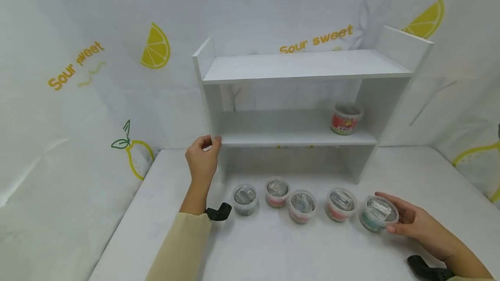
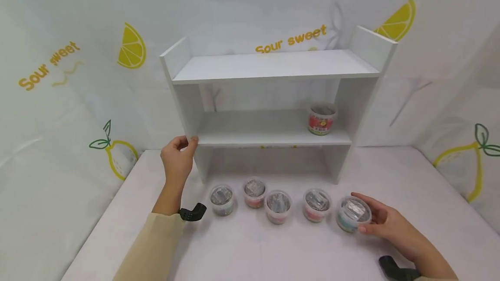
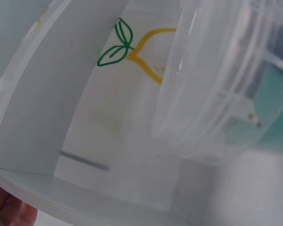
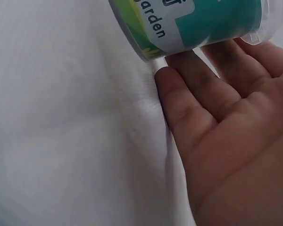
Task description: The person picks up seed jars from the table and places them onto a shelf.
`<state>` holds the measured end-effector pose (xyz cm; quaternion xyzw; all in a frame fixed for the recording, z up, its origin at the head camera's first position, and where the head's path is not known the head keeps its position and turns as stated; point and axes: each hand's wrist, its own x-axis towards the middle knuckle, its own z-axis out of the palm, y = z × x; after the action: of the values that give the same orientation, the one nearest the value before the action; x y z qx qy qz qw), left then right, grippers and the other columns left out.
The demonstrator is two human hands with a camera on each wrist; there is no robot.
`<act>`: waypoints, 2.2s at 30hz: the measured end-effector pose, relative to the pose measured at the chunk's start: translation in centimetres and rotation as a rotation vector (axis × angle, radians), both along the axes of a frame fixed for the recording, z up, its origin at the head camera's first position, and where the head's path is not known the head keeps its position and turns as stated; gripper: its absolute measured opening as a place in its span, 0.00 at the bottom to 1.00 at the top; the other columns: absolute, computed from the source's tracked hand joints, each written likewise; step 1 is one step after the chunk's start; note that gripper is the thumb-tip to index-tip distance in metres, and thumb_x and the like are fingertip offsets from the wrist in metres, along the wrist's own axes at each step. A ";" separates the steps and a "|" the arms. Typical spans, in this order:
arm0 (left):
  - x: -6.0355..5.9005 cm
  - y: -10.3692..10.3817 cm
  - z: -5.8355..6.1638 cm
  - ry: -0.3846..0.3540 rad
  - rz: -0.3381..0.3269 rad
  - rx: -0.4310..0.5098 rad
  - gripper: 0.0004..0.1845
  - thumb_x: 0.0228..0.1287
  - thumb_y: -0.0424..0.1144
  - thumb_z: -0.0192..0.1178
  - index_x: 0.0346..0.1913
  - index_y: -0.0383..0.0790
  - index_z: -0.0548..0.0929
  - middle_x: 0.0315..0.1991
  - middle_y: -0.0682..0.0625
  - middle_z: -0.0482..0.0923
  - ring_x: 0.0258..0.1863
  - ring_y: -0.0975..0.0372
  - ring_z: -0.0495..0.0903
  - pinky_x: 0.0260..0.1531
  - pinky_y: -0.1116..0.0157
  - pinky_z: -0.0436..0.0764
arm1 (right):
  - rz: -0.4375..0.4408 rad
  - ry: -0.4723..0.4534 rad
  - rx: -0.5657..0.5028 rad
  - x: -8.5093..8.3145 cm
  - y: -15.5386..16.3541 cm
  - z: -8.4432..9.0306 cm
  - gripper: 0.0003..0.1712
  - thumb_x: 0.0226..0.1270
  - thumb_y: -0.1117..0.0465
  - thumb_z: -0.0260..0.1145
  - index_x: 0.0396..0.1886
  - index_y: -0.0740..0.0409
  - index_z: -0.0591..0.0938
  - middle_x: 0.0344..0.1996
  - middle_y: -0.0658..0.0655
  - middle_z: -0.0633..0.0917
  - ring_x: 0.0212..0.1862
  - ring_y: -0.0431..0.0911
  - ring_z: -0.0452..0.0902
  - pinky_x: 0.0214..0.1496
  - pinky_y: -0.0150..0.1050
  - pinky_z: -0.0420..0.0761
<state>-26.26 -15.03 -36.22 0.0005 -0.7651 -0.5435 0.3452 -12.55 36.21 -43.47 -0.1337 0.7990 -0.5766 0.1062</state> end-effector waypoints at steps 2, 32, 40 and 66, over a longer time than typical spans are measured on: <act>0.0 0.0 0.1 0.001 -0.004 0.001 0.14 0.62 0.44 0.66 0.36 0.34 0.87 0.33 0.44 0.86 0.38 0.56 0.84 0.31 0.63 0.81 | 0.003 -0.005 -0.008 -0.1 0.2 -0.2 0.39 0.67 0.73 0.59 0.73 0.42 0.63 0.60 0.25 0.71 0.59 0.21 0.68 0.50 0.24 0.77; 0.2 0.1 0.1 -0.027 -0.011 0.017 0.15 0.62 0.45 0.67 0.37 0.34 0.87 0.35 0.44 0.86 0.41 0.56 0.83 0.29 0.66 0.80 | 0.017 0.011 -0.053 -0.1 0.2 -0.9 0.41 0.65 0.77 0.58 0.69 0.34 0.66 0.60 0.28 0.74 0.59 0.22 0.69 0.52 0.22 0.76; 0.2 -0.1 0.2 -0.005 -0.001 0.007 0.14 0.62 0.44 0.66 0.37 0.34 0.87 0.35 0.44 0.86 0.39 0.56 0.84 0.27 0.71 0.79 | -0.009 -0.016 -0.025 -0.4 0.3 -0.9 0.39 0.68 0.73 0.59 0.70 0.33 0.65 0.59 0.25 0.73 0.58 0.20 0.68 0.50 0.22 0.76; 0.1 0.2 0.2 0.010 -0.002 0.013 0.14 0.62 0.44 0.66 0.37 0.34 0.87 0.34 0.43 0.86 0.39 0.56 0.84 0.28 0.70 0.80 | -0.203 -0.137 0.242 -1.1 0.4 -0.2 0.44 0.77 0.53 0.56 0.77 0.69 0.44 0.74 0.77 0.49 0.75 0.40 0.51 0.48 0.16 0.69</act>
<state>-26.20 -14.79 -36.06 -0.0009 -0.7599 -0.5488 0.3483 -13.64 36.61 -43.68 0.0011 0.8628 -0.4917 0.1170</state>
